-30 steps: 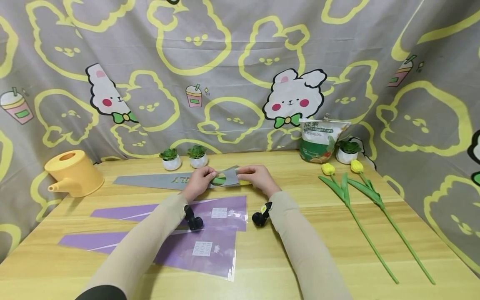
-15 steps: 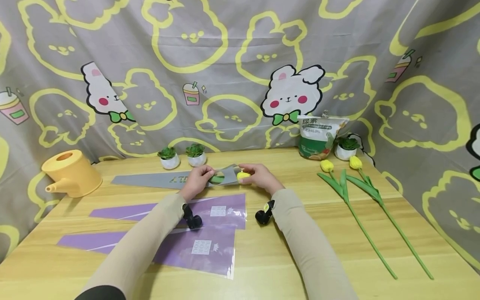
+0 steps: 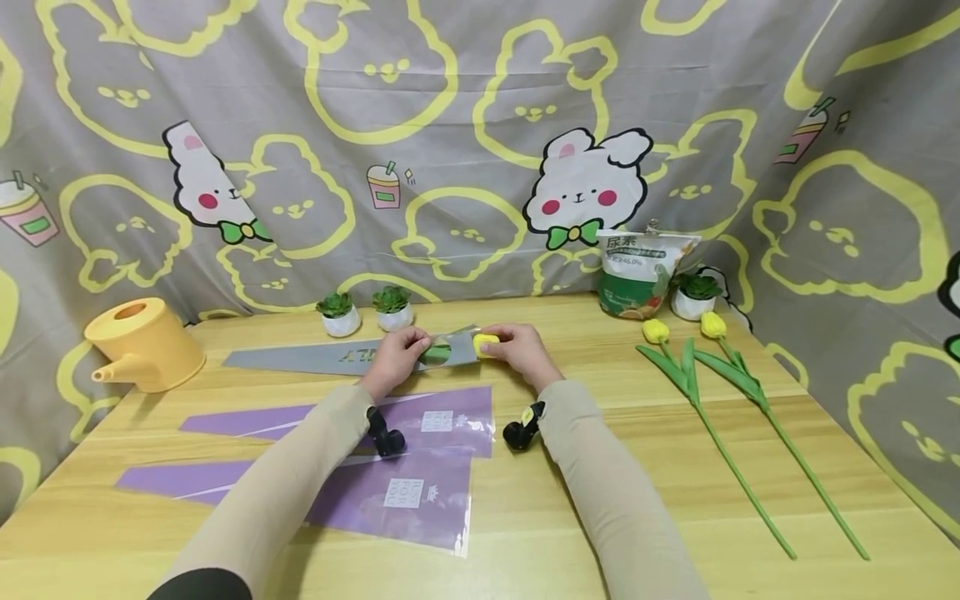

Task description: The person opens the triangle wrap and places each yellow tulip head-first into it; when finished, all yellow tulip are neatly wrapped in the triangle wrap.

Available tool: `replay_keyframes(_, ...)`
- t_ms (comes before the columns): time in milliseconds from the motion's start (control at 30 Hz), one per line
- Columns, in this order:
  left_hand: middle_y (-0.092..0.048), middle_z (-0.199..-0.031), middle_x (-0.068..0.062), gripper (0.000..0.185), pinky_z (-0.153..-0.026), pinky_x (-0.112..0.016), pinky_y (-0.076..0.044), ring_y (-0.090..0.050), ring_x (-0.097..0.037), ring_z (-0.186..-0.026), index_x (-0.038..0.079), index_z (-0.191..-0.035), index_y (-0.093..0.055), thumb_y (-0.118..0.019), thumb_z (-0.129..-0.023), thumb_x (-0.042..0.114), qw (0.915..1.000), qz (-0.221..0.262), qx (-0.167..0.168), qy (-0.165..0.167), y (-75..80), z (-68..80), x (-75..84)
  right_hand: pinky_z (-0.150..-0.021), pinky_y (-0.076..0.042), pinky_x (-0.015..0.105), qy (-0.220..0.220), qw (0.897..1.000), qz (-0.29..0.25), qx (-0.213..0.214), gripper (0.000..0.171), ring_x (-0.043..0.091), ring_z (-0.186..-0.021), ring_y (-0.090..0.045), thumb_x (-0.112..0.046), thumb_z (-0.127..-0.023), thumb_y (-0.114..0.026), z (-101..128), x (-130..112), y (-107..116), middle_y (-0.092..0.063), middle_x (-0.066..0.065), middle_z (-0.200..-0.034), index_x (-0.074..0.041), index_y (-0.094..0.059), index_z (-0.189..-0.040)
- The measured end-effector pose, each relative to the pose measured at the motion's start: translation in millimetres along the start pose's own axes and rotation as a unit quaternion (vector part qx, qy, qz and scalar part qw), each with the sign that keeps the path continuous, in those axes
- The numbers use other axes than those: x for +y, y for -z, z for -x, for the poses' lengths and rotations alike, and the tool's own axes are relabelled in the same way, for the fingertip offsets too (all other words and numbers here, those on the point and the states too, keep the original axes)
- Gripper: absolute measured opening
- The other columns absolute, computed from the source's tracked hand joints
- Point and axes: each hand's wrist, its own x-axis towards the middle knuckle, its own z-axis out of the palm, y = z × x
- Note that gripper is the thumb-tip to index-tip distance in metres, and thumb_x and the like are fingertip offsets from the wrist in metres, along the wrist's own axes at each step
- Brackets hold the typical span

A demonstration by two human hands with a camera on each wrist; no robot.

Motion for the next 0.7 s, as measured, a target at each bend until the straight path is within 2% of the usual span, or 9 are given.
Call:
replay_keyframes(167,-0.064,-0.088,-0.007,0.013,-0.074,-0.032,-0.044,-0.053,-0.018,-0.079,0.006,-0.090,-0.065,-0.057,-0.092,0.016,1.0000,0.001,0.009,-0.002,0.7,0.9,1.0,-0.073,-0.049,0.019,-0.008,1.000,-0.023,0.011,0.037,0.019,-0.101,-0.052,-0.003,-0.080,-0.069,-2,-2,-6,-0.057,0.017,-0.123,0.001,-0.062,-0.116)
replay_keyframes(400,-0.064,-0.090,-0.007,0.014,-0.075,-0.033,-0.044,-0.054,-0.019,-0.079,0.005,-0.092,-0.066,-0.056,-0.092,0.015,0.9999,-0.001,0.015,-0.007,3.3,2.4,2.2,-0.078,-0.049,0.020,-0.007,1.000,-0.031,0.004,0.038,0.022,-0.109,-0.051,-0.001,-0.082,-0.067,-5,-5,-12,-0.054,0.019,-0.127,0.003,-0.059,-0.119)
replay_keyframes(500,-0.064,-0.089,-0.006,0.013,-0.074,-0.032,-0.044,-0.054,-0.018,-0.078,0.006,-0.091,-0.066,-0.057,-0.092,0.015,0.9998,-0.006,0.015,-0.013,2.7,3.4,4.3,-0.073,-0.050,0.019,0.001,0.999,-0.038,-0.005,0.035,0.017,-0.101,-0.055,0.004,-0.082,-0.064,-6,-4,-16,-0.055,0.021,-0.125,0.006,-0.059,-0.117)
replay_keyframes(567,-0.064,-0.087,-0.006,0.013,-0.073,-0.033,-0.044,-0.054,-0.017,-0.077,0.006,-0.091,-0.066,-0.057,-0.092,0.015,0.9995,-0.014,0.008,-0.028,1.1,4.2,6.9,-0.067,-0.049,0.019,0.014,0.999,-0.033,-0.008,0.030,0.014,-0.088,-0.056,0.011,-0.080,-0.058,-6,-3,-19,-0.060,0.022,-0.115,0.010,-0.061,-0.110)
replay_keyframes(633,-0.064,-0.086,-0.006,0.013,-0.073,-0.032,-0.044,-0.054,-0.017,-0.076,0.006,-0.090,-0.066,-0.057,-0.092,0.016,0.9988,-0.022,-0.001,-0.043,-0.9,4.2,10.2,-0.060,-0.045,0.019,0.025,1.000,-0.014,-0.006,0.022,0.012,-0.076,-0.053,0.018,-0.077,-0.048,-7,-3,-24,-0.063,0.019,-0.097,0.014,-0.062,-0.093)
replay_keyframes(700,-0.064,-0.086,-0.006,0.013,-0.072,-0.032,-0.044,-0.053,-0.017,-0.076,0.006,-0.090,-0.065,-0.057,-0.092,0.017,0.9982,-0.026,-0.006,-0.053,-2.8,4.0,12.8,-0.055,-0.040,0.019,0.035,0.999,0.009,0.002,0.019,0.011,-0.068,-0.048,0.021,-0.071,-0.040,-7,-5,-27,-0.059,0.013,-0.080,0.012,-0.057,-0.076)
